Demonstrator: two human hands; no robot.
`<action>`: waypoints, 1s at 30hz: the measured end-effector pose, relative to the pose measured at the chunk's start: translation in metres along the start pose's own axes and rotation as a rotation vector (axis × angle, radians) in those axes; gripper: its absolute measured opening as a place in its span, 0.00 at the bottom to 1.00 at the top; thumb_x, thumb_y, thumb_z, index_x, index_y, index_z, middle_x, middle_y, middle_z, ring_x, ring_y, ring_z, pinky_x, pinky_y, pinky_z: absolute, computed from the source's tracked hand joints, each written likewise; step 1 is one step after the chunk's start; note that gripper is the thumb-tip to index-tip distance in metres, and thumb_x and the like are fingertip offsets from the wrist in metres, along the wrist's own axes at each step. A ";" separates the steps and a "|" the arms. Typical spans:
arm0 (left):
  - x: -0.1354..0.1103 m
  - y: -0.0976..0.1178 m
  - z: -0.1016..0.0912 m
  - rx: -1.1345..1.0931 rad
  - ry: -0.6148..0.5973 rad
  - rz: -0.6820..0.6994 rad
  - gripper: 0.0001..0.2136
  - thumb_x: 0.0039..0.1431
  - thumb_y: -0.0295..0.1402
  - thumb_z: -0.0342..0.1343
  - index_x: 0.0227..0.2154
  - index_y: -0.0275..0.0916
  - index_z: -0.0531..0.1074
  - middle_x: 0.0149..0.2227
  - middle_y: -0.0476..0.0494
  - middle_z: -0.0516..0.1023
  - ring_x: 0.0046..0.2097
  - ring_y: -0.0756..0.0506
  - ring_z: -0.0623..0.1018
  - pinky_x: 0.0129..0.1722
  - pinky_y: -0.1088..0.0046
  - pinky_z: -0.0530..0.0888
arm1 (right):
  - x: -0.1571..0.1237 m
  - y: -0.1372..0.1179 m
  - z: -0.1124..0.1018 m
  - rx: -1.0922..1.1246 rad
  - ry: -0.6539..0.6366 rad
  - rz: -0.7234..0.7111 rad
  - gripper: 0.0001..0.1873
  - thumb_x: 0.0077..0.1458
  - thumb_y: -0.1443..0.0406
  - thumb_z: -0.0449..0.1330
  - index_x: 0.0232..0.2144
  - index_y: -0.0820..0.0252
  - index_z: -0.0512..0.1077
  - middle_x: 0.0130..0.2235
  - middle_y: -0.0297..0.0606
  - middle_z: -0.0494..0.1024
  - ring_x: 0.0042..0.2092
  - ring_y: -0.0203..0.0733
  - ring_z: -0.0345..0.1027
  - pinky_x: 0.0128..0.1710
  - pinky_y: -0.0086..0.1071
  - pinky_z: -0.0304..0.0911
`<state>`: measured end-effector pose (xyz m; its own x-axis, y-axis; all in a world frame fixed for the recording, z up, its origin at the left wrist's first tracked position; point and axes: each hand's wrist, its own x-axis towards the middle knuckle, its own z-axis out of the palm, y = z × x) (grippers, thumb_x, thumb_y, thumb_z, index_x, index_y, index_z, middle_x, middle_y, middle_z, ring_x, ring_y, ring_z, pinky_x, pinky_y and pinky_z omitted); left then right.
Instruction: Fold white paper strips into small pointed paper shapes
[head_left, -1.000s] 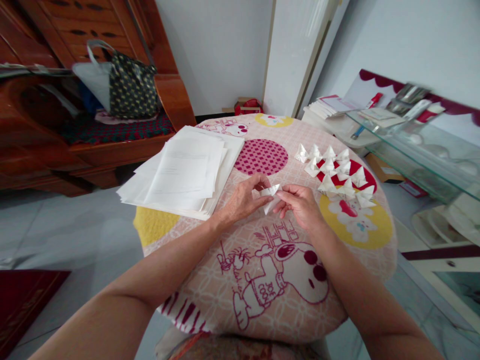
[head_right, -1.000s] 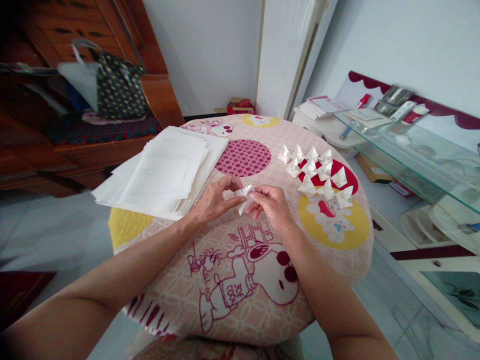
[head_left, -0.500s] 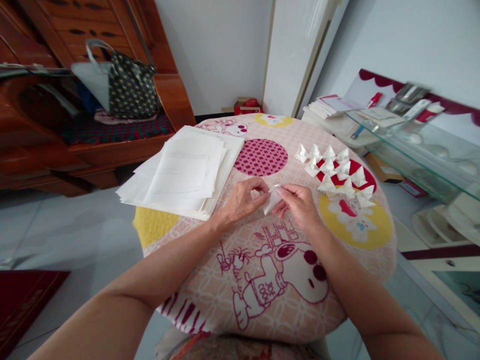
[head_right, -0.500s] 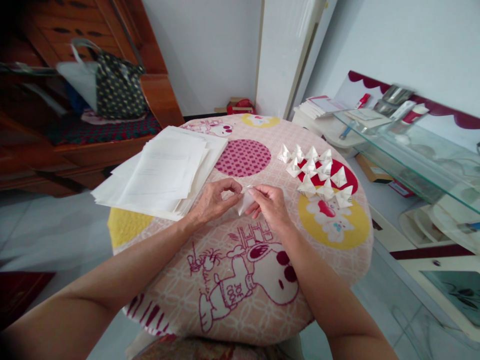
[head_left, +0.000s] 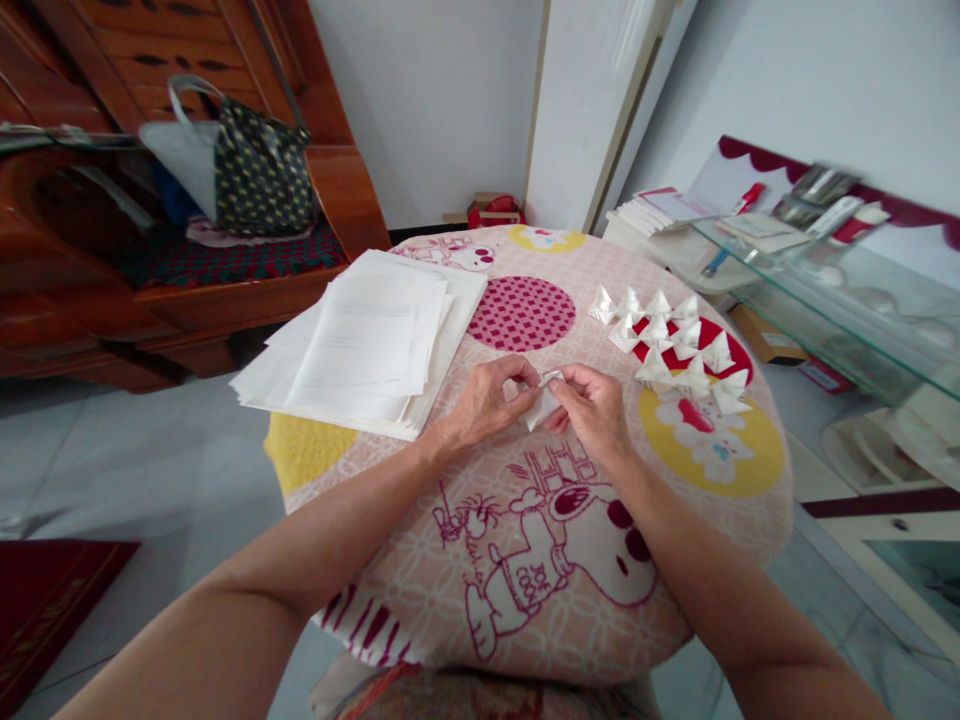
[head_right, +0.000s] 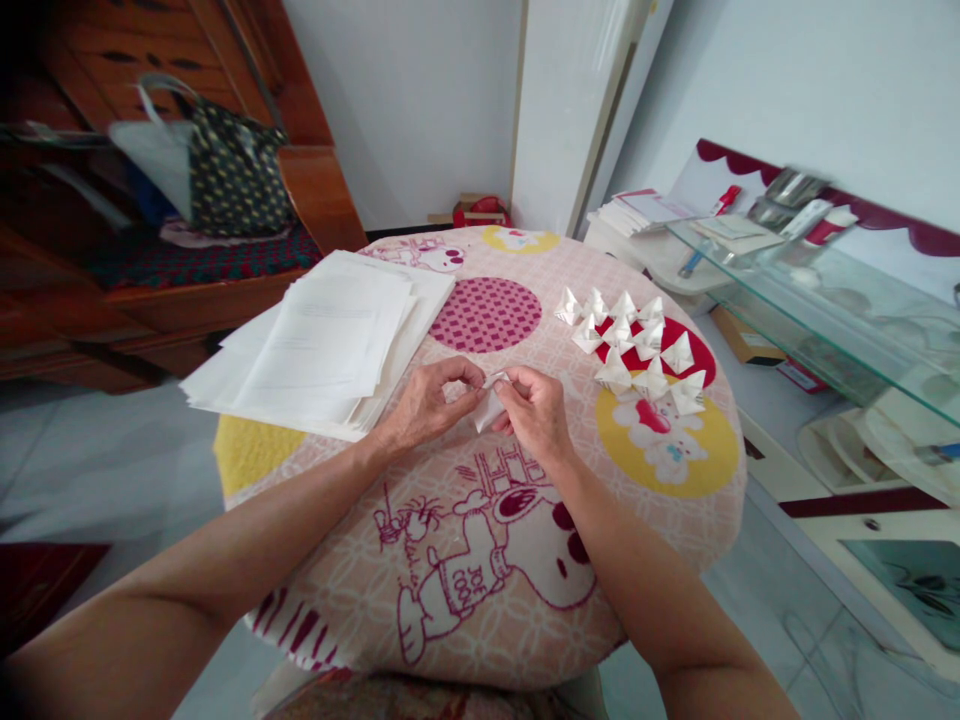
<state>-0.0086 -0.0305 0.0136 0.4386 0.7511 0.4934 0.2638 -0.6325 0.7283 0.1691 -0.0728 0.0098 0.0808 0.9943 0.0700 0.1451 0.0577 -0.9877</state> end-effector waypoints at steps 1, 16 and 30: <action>0.000 0.000 0.000 0.007 -0.001 0.011 0.01 0.58 0.28 0.57 0.32 0.37 0.73 0.32 0.46 0.80 0.34 0.49 0.77 0.38 0.71 0.75 | -0.001 -0.002 0.000 -0.011 -0.002 -0.007 0.11 0.57 0.55 0.63 0.33 0.56 0.76 0.21 0.32 0.76 0.19 0.39 0.72 0.15 0.27 0.62; -0.002 0.000 -0.002 -0.025 -0.068 0.057 0.07 0.66 0.36 0.56 0.37 0.38 0.74 0.34 0.45 0.80 0.37 0.48 0.78 0.39 0.71 0.75 | -0.003 -0.015 -0.002 -0.134 0.007 -0.116 0.09 0.53 0.60 0.63 0.23 0.56 0.72 0.20 0.30 0.71 0.20 0.35 0.63 0.17 0.26 0.55; 0.002 0.001 -0.004 -0.194 -0.073 -0.058 0.06 0.65 0.30 0.55 0.39 0.34 0.76 0.30 0.47 0.79 0.31 0.52 0.75 0.32 0.77 0.71 | 0.001 -0.008 -0.007 -0.104 -0.047 -0.127 0.19 0.61 0.54 0.59 0.22 0.57 0.69 0.18 0.30 0.69 0.19 0.34 0.63 0.20 0.28 0.55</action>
<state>-0.0107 -0.0286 0.0171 0.4904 0.7651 0.4173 0.1229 -0.5348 0.8360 0.1749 -0.0732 0.0184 0.0094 0.9828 0.1846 0.2524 0.1763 -0.9514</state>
